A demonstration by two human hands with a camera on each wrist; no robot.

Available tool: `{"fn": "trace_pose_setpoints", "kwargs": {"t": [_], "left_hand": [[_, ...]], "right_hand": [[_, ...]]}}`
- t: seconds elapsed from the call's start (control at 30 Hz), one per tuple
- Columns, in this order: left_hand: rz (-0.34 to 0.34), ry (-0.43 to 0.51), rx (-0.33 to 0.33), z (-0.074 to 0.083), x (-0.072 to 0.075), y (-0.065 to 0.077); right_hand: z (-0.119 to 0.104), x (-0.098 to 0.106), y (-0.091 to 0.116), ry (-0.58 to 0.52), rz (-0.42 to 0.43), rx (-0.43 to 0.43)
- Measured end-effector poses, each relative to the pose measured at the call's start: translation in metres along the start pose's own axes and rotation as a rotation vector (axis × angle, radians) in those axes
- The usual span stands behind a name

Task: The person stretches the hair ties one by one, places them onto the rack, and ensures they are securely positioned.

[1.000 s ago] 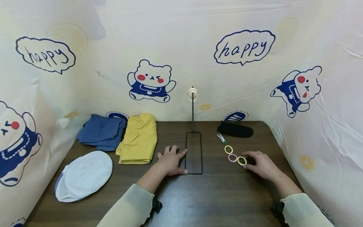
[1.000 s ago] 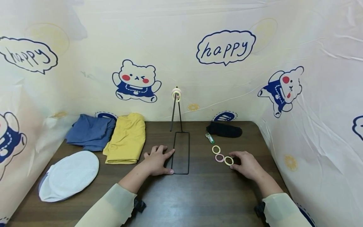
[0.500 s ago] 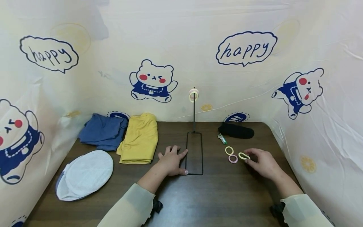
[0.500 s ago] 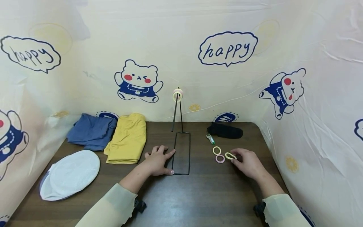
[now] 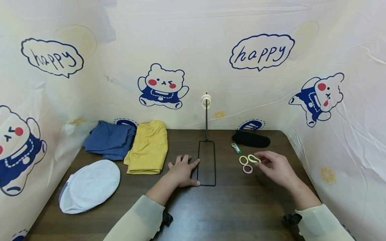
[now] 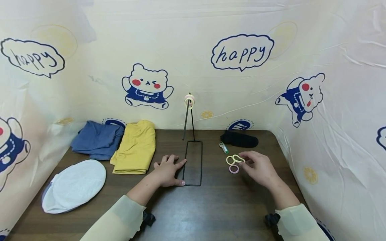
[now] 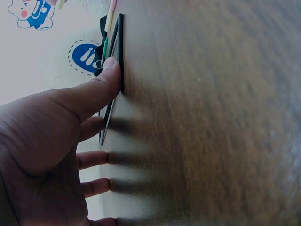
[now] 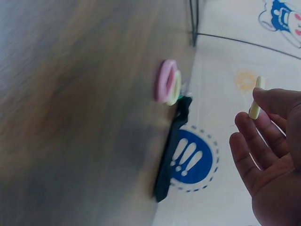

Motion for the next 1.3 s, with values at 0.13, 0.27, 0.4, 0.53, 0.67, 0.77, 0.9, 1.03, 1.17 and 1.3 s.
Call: {"fn": "trace_pose_setpoints", "kwargs": {"t": [0.13, 0.27, 0.4, 0.53, 0.67, 0.77, 0.9, 1.03, 1.17, 1.3], "left_hand": [[0.000, 0.001, -0.003, 0.000, -0.001, 0.000], [0.004, 0.002, -0.002, 0.000, -0.001, 0.001], [0.009, 0.005, -0.003, -0.001, -0.001, 0.000], [0.015, 0.007, -0.006, -0.001, -0.001, 0.000], [0.016, 0.006, -0.006, 0.000, -0.001, -0.001], [0.011, 0.005, -0.007, 0.000, -0.003, -0.002], [0.005, 0.005, -0.007, 0.001, -0.004, -0.003], [0.004, 0.002, -0.004, 0.001, -0.004, -0.004], [0.008, 0.007, -0.007, 0.001, -0.003, -0.003], [0.011, 0.013, -0.002, -0.001, -0.002, -0.001]], "right_hand": [[-0.015, -0.002, -0.006, -0.007, 0.016, 0.048], [-0.031, -0.003, -0.013, -0.024, 0.021, 0.083], [-0.043, -0.004, -0.018, -0.027, 0.029, 0.130], [-0.052, -0.005, -0.025, -0.034, 0.035, 0.173], [-0.063, -0.005, -0.030, -0.065, 0.036, 0.223], [-0.071, -0.005, -0.034, -0.081, 0.047, 0.267], [-0.081, -0.004, -0.040, -0.101, 0.080, 0.335], [-0.092, -0.002, -0.046, -0.133, 0.120, 0.393], [-0.106, 0.001, -0.051, -0.174, 0.132, 0.430], [-0.126, 0.001, -0.057, -0.224, 0.131, 0.508]]}}
Point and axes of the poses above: each hand's wrist, its own y-axis away from the middle knuckle, its own x-axis out of the back of the hand, z = x × y, the point moved 1 cm from there along -y, towards the middle knuckle, and after that the axes turned 15 degrees about -y, right-handed, at the moved point
